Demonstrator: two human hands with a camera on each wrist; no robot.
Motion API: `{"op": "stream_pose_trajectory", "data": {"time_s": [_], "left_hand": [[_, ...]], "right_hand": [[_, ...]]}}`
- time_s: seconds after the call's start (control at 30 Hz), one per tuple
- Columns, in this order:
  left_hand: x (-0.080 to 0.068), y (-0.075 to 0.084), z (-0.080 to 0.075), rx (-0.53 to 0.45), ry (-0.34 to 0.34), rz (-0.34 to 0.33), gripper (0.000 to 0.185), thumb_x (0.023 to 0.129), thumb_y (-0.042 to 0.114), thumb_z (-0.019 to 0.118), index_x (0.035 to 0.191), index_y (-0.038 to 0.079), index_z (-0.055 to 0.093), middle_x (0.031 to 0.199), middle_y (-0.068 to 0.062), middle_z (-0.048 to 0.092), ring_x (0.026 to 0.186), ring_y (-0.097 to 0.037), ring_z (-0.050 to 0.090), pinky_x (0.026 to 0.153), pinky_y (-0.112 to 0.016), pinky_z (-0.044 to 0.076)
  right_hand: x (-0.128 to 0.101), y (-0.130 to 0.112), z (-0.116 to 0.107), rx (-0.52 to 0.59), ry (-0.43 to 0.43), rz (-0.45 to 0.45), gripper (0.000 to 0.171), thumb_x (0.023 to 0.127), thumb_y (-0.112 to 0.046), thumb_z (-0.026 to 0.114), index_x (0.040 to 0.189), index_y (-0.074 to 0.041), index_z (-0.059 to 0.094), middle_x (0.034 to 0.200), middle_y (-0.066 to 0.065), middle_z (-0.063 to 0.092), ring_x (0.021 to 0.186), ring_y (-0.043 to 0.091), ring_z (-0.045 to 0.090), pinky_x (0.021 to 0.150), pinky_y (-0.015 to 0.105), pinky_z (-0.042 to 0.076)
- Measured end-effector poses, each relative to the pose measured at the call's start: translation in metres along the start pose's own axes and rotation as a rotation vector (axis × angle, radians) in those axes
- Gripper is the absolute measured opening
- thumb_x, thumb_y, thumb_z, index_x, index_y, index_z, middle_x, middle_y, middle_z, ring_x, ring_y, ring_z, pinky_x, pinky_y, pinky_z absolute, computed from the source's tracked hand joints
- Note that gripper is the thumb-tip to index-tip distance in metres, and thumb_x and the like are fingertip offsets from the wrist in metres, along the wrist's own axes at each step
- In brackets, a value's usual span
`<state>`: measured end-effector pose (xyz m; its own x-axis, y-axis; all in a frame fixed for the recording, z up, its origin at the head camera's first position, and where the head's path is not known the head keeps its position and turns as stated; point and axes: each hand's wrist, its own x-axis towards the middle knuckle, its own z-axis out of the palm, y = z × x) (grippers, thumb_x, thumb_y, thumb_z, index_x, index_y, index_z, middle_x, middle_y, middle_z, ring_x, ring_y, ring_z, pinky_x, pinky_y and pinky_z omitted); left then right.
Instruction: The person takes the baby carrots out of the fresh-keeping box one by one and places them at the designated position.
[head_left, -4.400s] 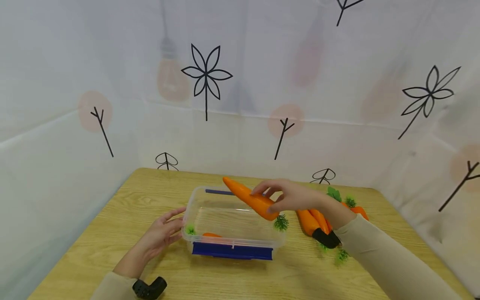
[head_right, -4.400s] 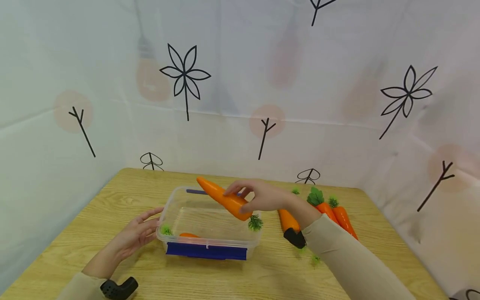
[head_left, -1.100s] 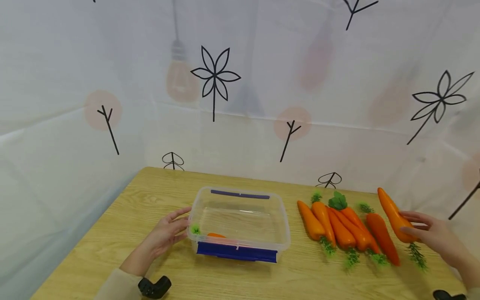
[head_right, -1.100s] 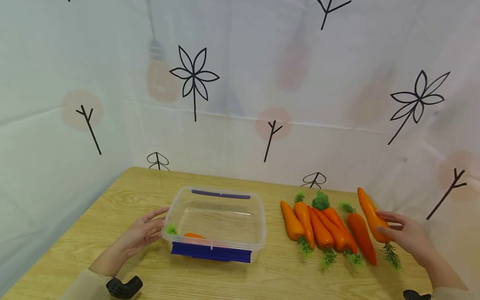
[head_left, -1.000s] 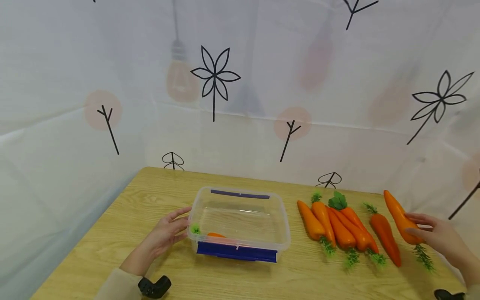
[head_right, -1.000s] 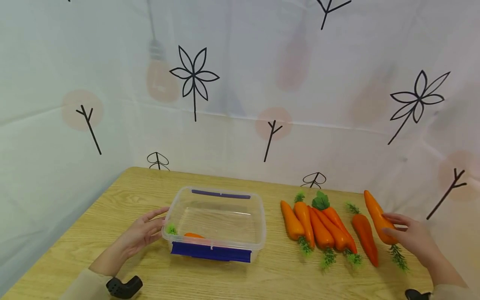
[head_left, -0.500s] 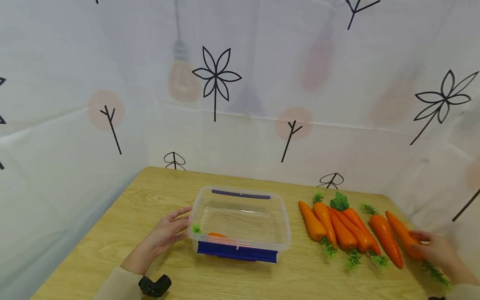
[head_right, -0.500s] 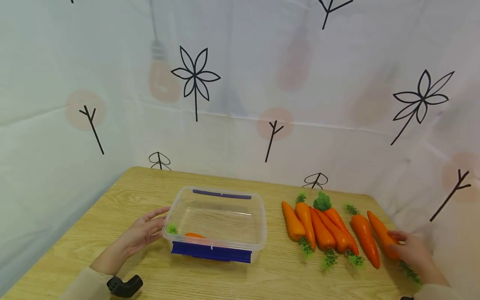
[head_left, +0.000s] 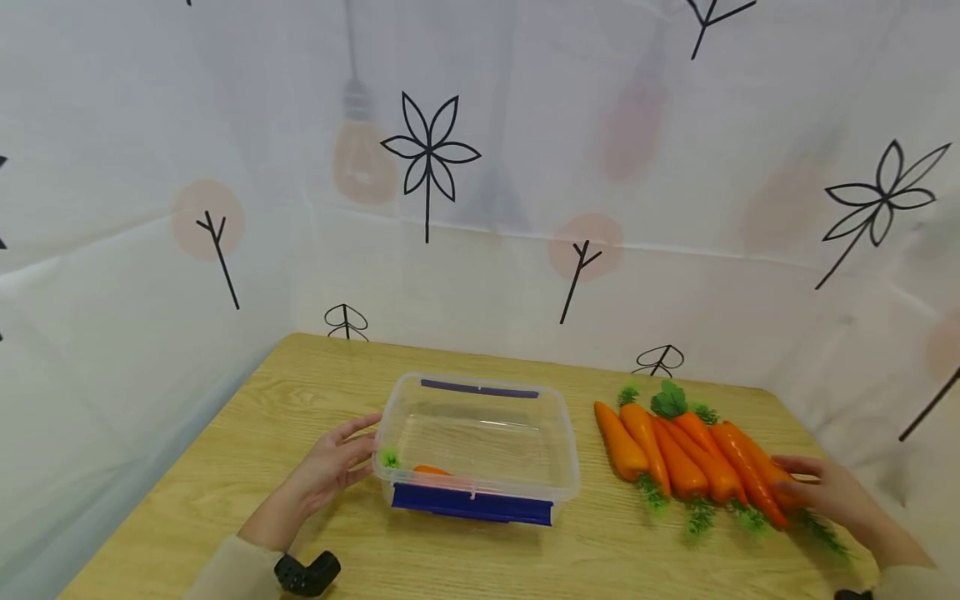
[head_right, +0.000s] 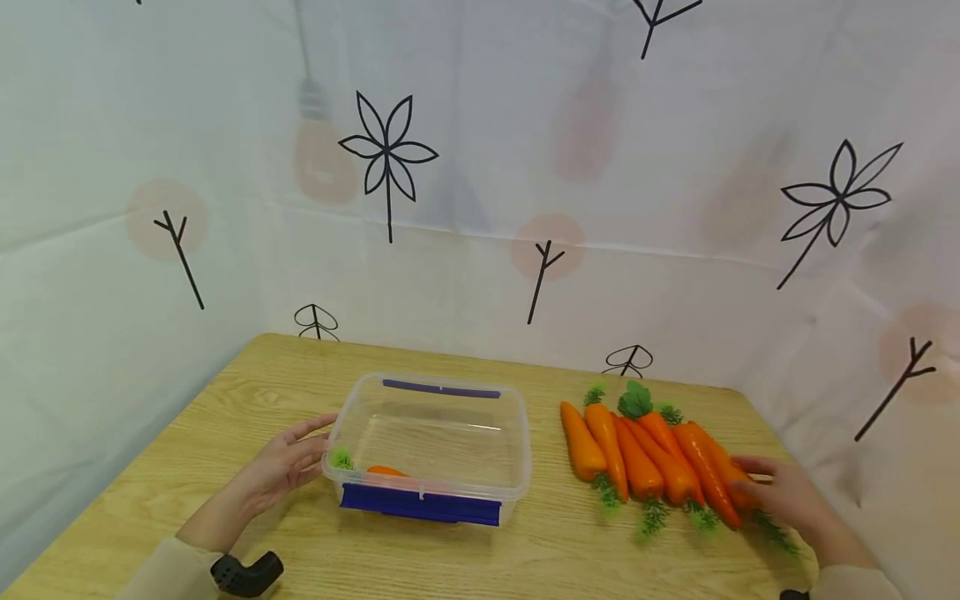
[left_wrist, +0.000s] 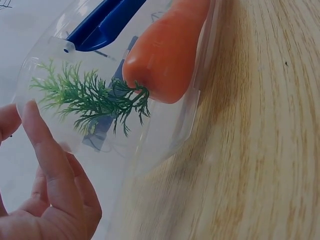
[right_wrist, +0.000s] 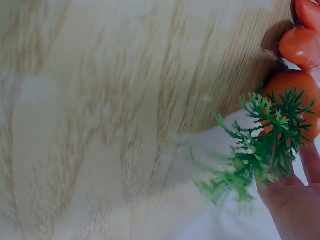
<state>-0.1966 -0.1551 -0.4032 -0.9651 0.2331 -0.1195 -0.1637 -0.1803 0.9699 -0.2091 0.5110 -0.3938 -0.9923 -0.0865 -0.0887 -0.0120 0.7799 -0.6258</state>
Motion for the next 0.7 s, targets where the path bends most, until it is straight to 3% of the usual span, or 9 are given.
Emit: {"op": "stream_pose_trajectory", "data": {"time_s": [0.27,0.37,0.47,0.53,0.6,0.7], "left_hand": [[0.0,-0.001,-0.001,-0.008,-0.013,0.006,0.063,0.09,0.013,0.061,0.142,-0.002,0.028,0.124,-0.014,0.052,0.093,-0.013,0.06,0.073,-0.024,0.052],[0.0,-0.001,-0.001,-0.01,-0.012,0.006,0.063,0.09,0.013,0.061,0.141,-0.002,0.029,0.123,-0.014,0.053,0.093,-0.013,0.061,0.073,-0.024,0.052],[0.0,-0.001,-0.001,-0.011,-0.016,0.009,0.062,0.09,0.013,0.061,0.141,-0.002,0.029,0.123,-0.014,0.053,0.093,-0.013,0.061,0.073,-0.024,0.052],[0.001,-0.001,-0.001,-0.008,-0.018,0.011,0.062,0.09,0.012,0.06,0.142,-0.002,0.028,0.123,-0.013,0.053,0.093,-0.013,0.061,0.073,-0.024,0.052],[0.001,-0.002,-0.001,-0.005,-0.019,0.013,0.062,0.091,0.012,0.06,0.142,-0.002,0.028,0.123,-0.013,0.053,0.093,-0.013,0.061,0.074,-0.024,0.052],[0.001,-0.002,-0.003,-0.004,-0.018,0.014,0.061,0.091,0.012,0.06,0.142,-0.002,0.028,0.122,-0.013,0.054,0.093,-0.014,0.061,0.074,-0.025,0.052]], "right_hand": [[0.003,-0.002,-0.001,-0.007,-0.016,0.015,0.057,0.094,-0.025,0.057,0.13,0.015,0.038,0.124,0.045,0.036,0.101,0.046,0.052,0.071,0.037,0.052],[0.002,0.001,-0.005,-0.034,0.023,-0.005,0.048,0.093,-0.026,0.058,0.129,0.004,0.047,0.123,0.043,0.039,0.094,0.018,0.059,0.069,0.035,0.051],[0.0,0.0,-0.011,-0.047,0.073,-0.04,0.039,0.093,-0.026,0.058,0.126,-0.006,0.051,0.121,0.039,0.044,0.083,-0.012,0.047,0.068,0.037,0.051],[-0.002,-0.005,-0.015,-0.043,0.098,-0.061,0.033,0.093,-0.026,0.057,0.124,-0.016,0.052,0.116,0.029,0.053,0.079,-0.019,0.041,0.069,0.041,0.051],[-0.002,-0.012,-0.018,-0.034,0.122,-0.077,0.031,0.093,-0.027,0.057,0.123,-0.02,0.052,0.109,0.006,0.06,0.079,-0.019,0.041,0.069,0.042,0.05],[-0.003,-0.024,-0.02,-0.033,0.153,-0.1,0.033,0.093,-0.027,0.058,0.124,-0.02,0.052,0.099,-0.026,0.05,0.081,-0.019,0.043,0.067,0.037,0.05]]}}
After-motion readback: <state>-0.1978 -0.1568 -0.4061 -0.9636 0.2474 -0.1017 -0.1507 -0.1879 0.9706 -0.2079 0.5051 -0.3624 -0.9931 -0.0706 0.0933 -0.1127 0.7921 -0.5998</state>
